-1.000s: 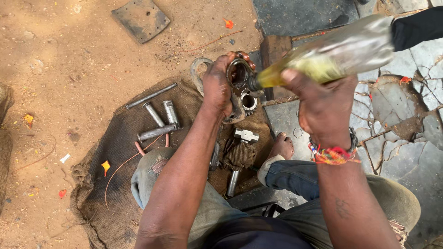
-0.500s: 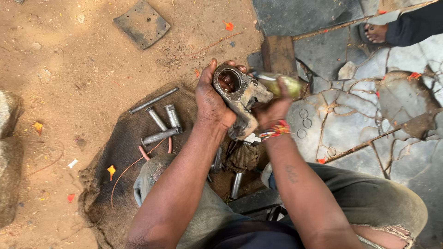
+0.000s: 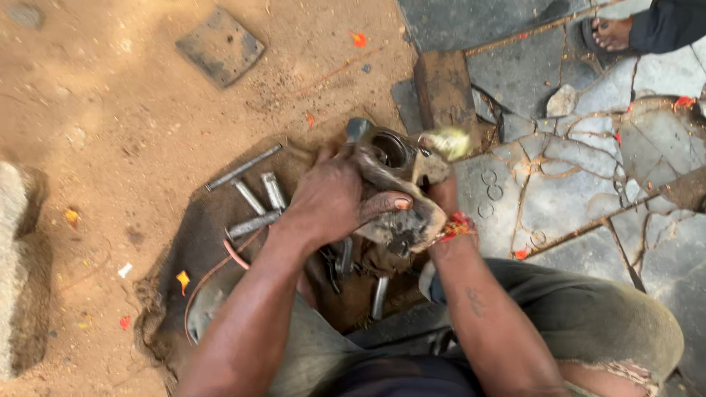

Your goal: The person sits on the ground and cleans a crankshaft and other mechanical parts using a cloth. They wipe the surfaces of the crankshaft and a separate cylindrical component, then pour oil from a bottle onto the crankshaft and spread it with their fingers.

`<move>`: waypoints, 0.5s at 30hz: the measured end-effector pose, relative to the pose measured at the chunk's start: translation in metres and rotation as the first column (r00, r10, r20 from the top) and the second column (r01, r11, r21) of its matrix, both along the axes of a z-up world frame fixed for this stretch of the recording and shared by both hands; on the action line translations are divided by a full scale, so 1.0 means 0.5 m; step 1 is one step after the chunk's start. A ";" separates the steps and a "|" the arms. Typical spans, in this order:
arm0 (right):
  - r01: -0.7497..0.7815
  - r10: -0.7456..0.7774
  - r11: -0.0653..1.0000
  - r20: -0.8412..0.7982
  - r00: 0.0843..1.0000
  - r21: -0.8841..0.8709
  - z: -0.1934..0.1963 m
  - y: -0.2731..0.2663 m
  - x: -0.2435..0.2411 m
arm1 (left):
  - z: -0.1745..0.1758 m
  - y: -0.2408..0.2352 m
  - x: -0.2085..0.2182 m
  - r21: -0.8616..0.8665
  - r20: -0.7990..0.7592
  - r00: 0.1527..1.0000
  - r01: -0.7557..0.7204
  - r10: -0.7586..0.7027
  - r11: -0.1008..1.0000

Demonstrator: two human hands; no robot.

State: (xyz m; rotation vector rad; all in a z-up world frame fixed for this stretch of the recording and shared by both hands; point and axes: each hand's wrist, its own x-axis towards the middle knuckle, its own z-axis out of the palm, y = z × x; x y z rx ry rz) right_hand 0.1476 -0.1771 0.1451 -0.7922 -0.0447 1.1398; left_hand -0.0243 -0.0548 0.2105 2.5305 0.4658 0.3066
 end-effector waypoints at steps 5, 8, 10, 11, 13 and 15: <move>0.055 -0.066 0.989 -0.080 0.995 -0.138 0.052 0.014 0.029 | -0.016 -0.039 0.015 -0.352 0.019 0.984 0.171 -0.176 0.920; 0.105 -0.115 0.970 -0.033 0.993 -0.221 0.076 0.026 0.040 | -0.036 -0.035 0.032 -0.720 -0.142 0.990 -0.105 0.002 0.686; 0.147 -0.175 0.938 -0.062 0.983 -0.315 0.098 0.041 0.052 | -0.050 -0.015 0.034 -0.952 0.097 0.990 0.063 0.099 0.299; 0.148 -0.177 0.954 -0.089 0.980 -0.262 0.109 0.042 0.054 | -0.056 -0.009 0.030 -0.980 0.191 0.964 0.178 0.184 0.085; 0.161 -0.179 0.978 -0.139 0.974 -0.131 0.140 0.055 0.067 | -0.062 0.001 0.024 -0.968 0.250 0.947 0.251 0.201 0.023; 0.191 -0.206 0.968 -0.077 0.976 -0.163 0.155 0.071 0.060 | -0.066 0.000 0.030 -0.955 0.257 0.933 0.284 0.250 -0.078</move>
